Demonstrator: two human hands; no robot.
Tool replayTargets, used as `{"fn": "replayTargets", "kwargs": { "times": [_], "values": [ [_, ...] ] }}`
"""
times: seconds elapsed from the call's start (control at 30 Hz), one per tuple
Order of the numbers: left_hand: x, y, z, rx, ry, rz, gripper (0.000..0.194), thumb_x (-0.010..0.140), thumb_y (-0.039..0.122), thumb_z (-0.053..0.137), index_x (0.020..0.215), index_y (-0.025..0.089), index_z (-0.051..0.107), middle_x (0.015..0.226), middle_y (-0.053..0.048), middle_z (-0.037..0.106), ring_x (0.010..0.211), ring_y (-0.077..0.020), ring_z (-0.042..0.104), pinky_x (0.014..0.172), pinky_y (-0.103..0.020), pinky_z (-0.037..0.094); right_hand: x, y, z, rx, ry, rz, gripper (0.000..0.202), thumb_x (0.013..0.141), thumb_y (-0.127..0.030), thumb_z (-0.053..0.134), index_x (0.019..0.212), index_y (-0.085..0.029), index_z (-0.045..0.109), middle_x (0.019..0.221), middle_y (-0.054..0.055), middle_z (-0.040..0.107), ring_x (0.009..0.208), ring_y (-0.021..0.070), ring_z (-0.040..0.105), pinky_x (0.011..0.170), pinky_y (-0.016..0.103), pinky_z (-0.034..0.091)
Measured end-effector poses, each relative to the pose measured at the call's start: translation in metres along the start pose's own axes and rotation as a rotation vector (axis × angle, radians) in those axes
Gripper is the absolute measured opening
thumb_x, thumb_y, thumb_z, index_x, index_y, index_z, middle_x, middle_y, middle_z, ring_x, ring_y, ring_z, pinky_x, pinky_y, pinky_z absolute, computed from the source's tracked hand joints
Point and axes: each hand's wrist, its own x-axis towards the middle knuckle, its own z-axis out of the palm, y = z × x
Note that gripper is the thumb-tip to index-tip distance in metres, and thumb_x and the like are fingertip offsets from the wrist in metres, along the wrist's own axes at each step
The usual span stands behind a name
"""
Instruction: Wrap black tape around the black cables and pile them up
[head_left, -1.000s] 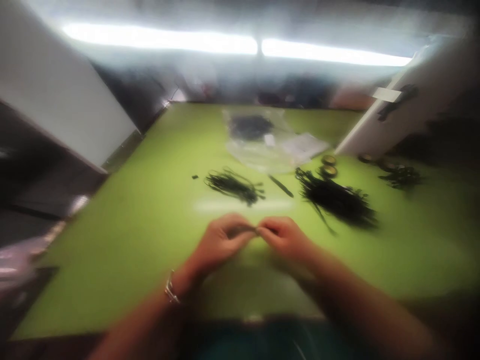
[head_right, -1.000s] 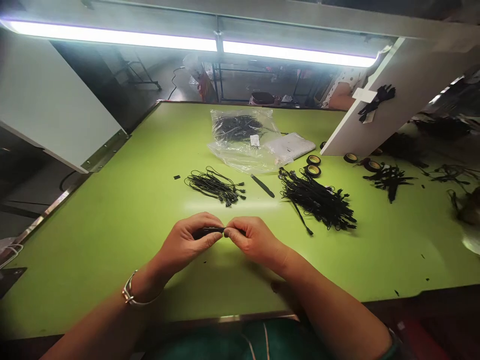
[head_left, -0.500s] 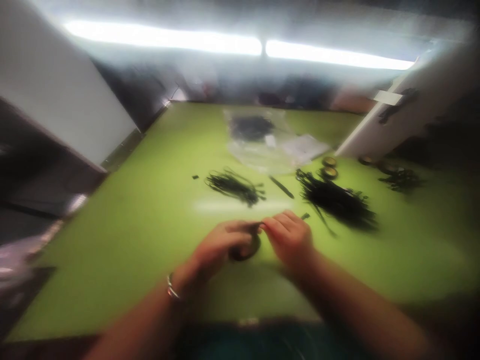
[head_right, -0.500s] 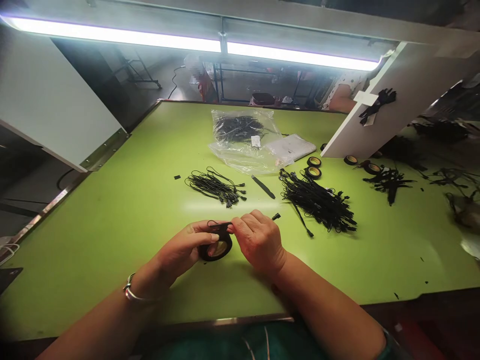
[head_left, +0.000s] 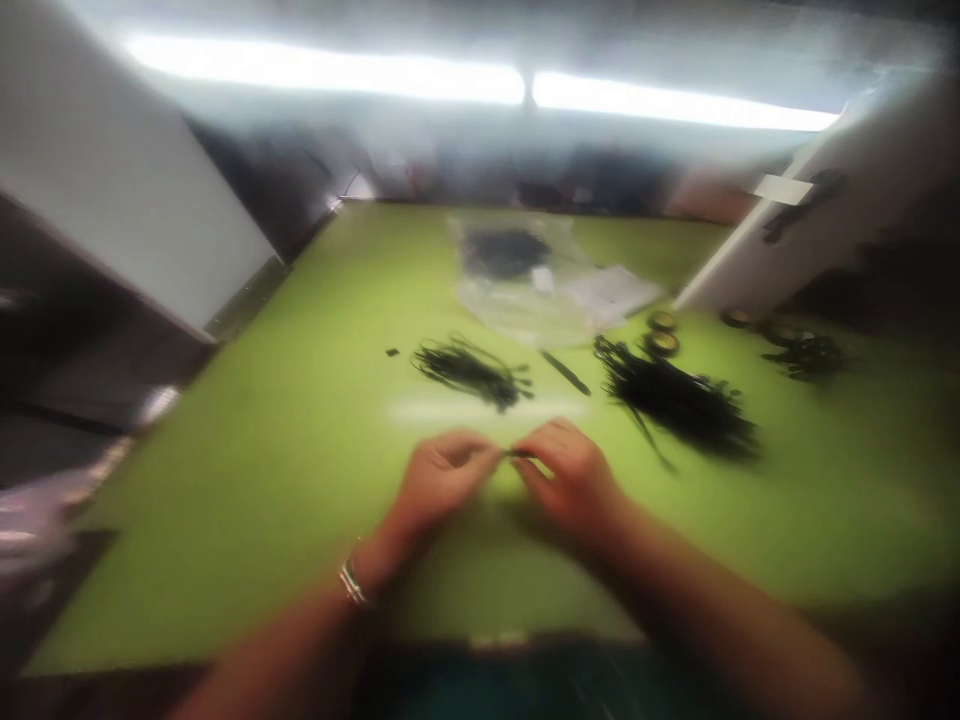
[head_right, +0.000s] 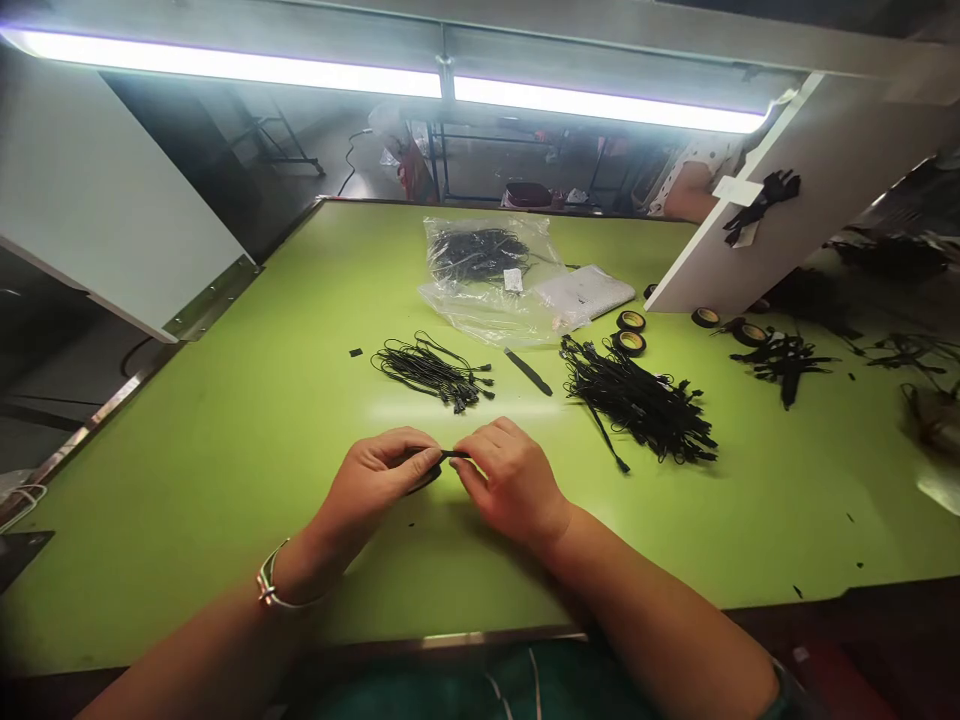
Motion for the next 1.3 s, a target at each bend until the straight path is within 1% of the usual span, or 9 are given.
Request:
{"fn": "replayTargets", "kwargs": {
  "times": [0.1,0.17,0.27,0.4,0.47,0.7,0.9,1.07,1.3],
  "values": [
    [-0.001,-0.002,-0.001,0.212,0.006,0.302,0.012,0.082,0.021,0.066,0.074,0.014,0.072,0.076,-0.007,0.066,0.072,-0.0154,0.059,0.068,-0.028,0.046,0.003,-0.001,-0.002,0.183,-0.22,0.142,0.015,0.091,-0.022,0.054,0.079,-0.019,0.061,0.072,0.0,0.065,0.065,0.0128,0.056,0.063,0.024,0.043],
    [-0.002,-0.002,-0.001,0.246,0.0,0.374,0.011,0.083,0.019,0.064,0.076,0.015,0.073,0.077,-0.007,0.066,0.073,-0.0156,0.059,0.069,-0.028,0.047,0.004,-0.001,-0.004,0.264,-0.304,0.19,0.022,0.092,-0.023,0.053,0.072,-0.019,0.059,0.063,-0.003,0.061,0.058,0.0104,0.053,0.058,0.022,0.041],
    [-0.001,0.001,-0.002,0.197,-0.035,0.265,0.012,0.082,0.023,0.066,0.077,0.014,0.072,0.076,-0.006,0.066,0.071,-0.015,0.058,0.067,-0.027,0.047,0.003,0.0,-0.004,0.277,-0.226,0.179,0.02,0.091,-0.021,0.056,0.071,-0.019,0.061,0.062,-0.003,0.06,0.057,0.0096,0.052,0.058,0.021,0.039],
    [0.0,0.006,-0.002,0.045,-0.073,-0.042,0.03,0.085,0.037,0.061,0.073,0.012,0.07,0.065,-0.002,0.057,0.056,-0.0104,0.048,0.051,-0.023,0.039,-0.001,-0.001,-0.001,0.046,-0.062,0.041,0.019,0.091,-0.022,0.054,0.077,-0.019,0.067,0.061,0.0,0.058,0.057,0.0112,0.049,0.057,0.023,0.037],
    [0.0,0.006,-0.002,0.019,-0.051,-0.106,0.035,0.086,0.04,0.058,0.071,0.011,0.07,0.063,-0.002,0.056,0.053,-0.0093,0.045,0.047,-0.022,0.036,-0.003,-0.001,0.001,-0.029,-0.02,0.007,0.021,0.091,-0.022,0.052,0.078,-0.019,0.068,0.06,0.0,0.057,0.057,0.012,0.049,0.057,0.024,0.037],
    [0.002,0.009,-0.005,0.004,-0.068,-0.049,0.026,0.077,0.038,0.071,0.071,0.012,0.071,0.07,-0.005,0.064,0.064,-0.0141,0.055,0.058,-0.024,0.046,-0.001,-0.001,0.0,0.104,-0.04,0.082,0.016,0.09,-0.021,0.056,0.079,-0.02,0.067,0.068,0.0,0.066,0.06,0.0108,0.056,0.06,0.022,0.041],
    [0.002,0.004,-0.005,-0.138,-0.043,-0.27,0.042,0.079,0.051,0.065,0.069,0.011,0.069,0.047,0.003,0.045,0.043,-0.0063,0.034,0.041,-0.02,0.026,-0.002,-0.003,0.002,-0.064,0.029,-0.039,0.018,0.09,-0.021,0.055,0.077,-0.018,0.068,0.059,0.0,0.057,0.056,0.0115,0.048,0.057,0.023,0.038],
    [0.002,-0.006,-0.007,-0.276,-0.076,-0.36,0.043,0.078,0.053,0.066,0.07,0.011,0.066,0.052,0.002,0.051,0.044,-0.0062,0.038,0.044,-0.019,0.029,-0.003,-0.004,0.002,-0.104,0.049,-0.106,0.018,0.091,-0.02,0.054,0.081,-0.018,0.068,0.057,0.0,0.054,0.056,0.0116,0.046,0.055,0.023,0.037],
    [0.003,0.003,-0.004,-0.363,-0.187,-0.323,0.038,0.071,0.045,0.075,0.086,0.01,0.069,0.057,0.001,0.054,0.048,-0.0066,0.042,0.045,-0.019,0.03,-0.003,-0.003,0.002,0.148,0.044,0.108,0.016,0.089,-0.02,0.055,0.078,-0.019,0.067,0.065,0.001,0.066,0.056,0.0113,0.056,0.058,0.023,0.044]
  ]
}}
